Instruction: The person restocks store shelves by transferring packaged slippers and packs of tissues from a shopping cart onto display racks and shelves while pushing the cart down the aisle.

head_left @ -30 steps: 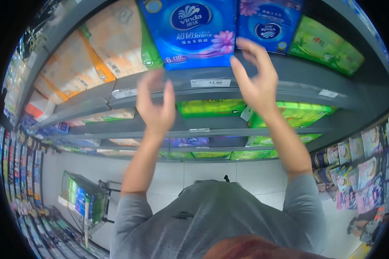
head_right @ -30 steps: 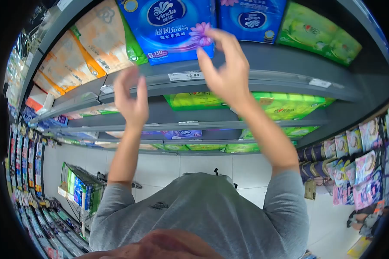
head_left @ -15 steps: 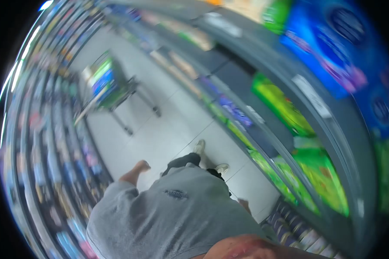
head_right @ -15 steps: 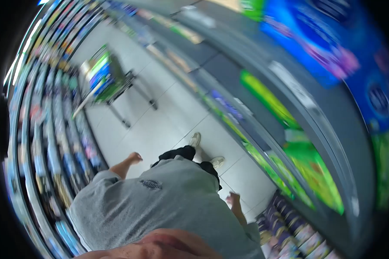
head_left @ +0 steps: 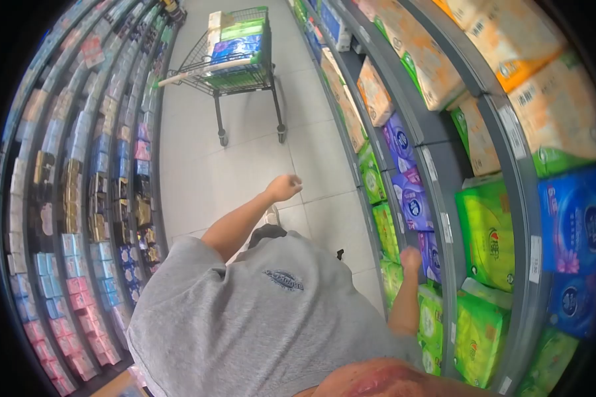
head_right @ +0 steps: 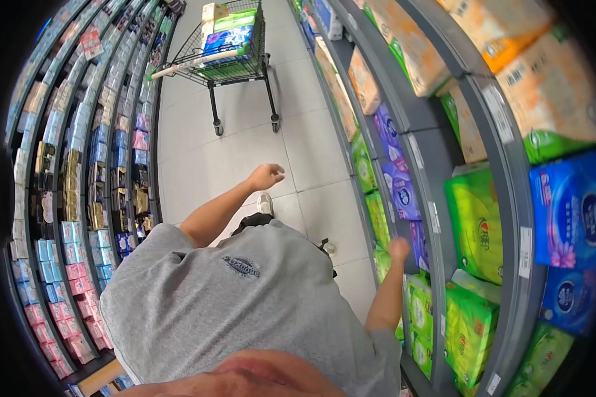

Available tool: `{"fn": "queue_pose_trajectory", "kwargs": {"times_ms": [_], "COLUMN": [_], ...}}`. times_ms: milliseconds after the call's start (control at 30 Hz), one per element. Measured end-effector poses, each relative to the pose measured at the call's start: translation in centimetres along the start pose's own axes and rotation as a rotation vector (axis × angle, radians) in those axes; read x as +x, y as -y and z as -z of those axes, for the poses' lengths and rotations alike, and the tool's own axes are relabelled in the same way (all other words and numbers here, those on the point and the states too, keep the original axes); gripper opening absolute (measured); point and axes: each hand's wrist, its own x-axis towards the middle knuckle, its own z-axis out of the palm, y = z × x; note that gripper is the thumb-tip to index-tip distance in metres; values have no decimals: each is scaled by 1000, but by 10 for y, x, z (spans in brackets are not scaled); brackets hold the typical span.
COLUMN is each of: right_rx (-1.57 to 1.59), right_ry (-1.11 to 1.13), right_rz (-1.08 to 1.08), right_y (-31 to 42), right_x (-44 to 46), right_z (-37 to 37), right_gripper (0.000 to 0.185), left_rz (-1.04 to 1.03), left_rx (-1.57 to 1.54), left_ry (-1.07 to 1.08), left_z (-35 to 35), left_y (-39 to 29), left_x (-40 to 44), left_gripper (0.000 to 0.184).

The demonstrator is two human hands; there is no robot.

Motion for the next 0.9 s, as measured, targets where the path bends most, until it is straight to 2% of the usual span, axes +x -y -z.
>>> {"fn": "queue_pose_trajectory", "kwargs": {"times_ms": [33,67,100,167,233,267,300,333,400,433,467,500,533,633,733,767,833,867,900], "right_rx": [279,260,258,248,277,171,132,145,156,150,4,-137,-132,-60,-180,-192,-271,-334,-339], "right_ry": [-117,-42,-78,-18,156,196,256,269,300,298,327,359,304,280,246,225,266,326,336], "right_rz": [-215,-137,-111,-46,-59,-48,-108,-195,-339,-356,-415,-469,-435,-512,-552,-531,-528,-546,-530], "right_y": [158,197,241,290,297,316,319,308,293,296,300,302,296,293,313,325,352,366,377], "right_x": [-35,-25,-28,-31,-24,-45,-51,-53,-78,-91,-106,-118,-119,-97,-70,-61,-35,-18,0], "right_z": [-20,-33,-58,-111,-169,-203,-236,-269,-324,-337,-349,-364,-369,-361,-350,-352,-361,-371,-387], "right_gripper": [20,24,26,25,27,27,28,29,29,29,28,27,27,23,24,23,23,26,27], "left_rz": [-36,-72,-71,12,92,132,225,486,776,827,1036,1129,1219,1321,1205,1123,845,807,644], "left_rx": [-67,-134,-154,-239,-265,-319,-242,-286,-252,-131,-292,-374,-455,-584,-489,-515,-467,-557,-512], "left_ry": [-21,-42,-53,-99,-133,-182,-160,-109,-86,-98,-34,-60,-89,-133,-106,-165,-250,-244,-295], "left_z": [16,30,43,70,79,72,79,85,85,77,100,102,107,135,154,140,145,147,145], "left_y": [0,6,19,59,139,196,240,278,369,425,427,451,475,471,466,488,466,459,457], "left_x": [7,10,11,5,-5,-13,-31,-55,-116,-150,-184,-215,-239,-261,-222,-200,-137,-102,-70], "left_gripper": [32,31,31,29,28,26,26,35,32,33,32,30,29,19,17,31,31,29,32]}}
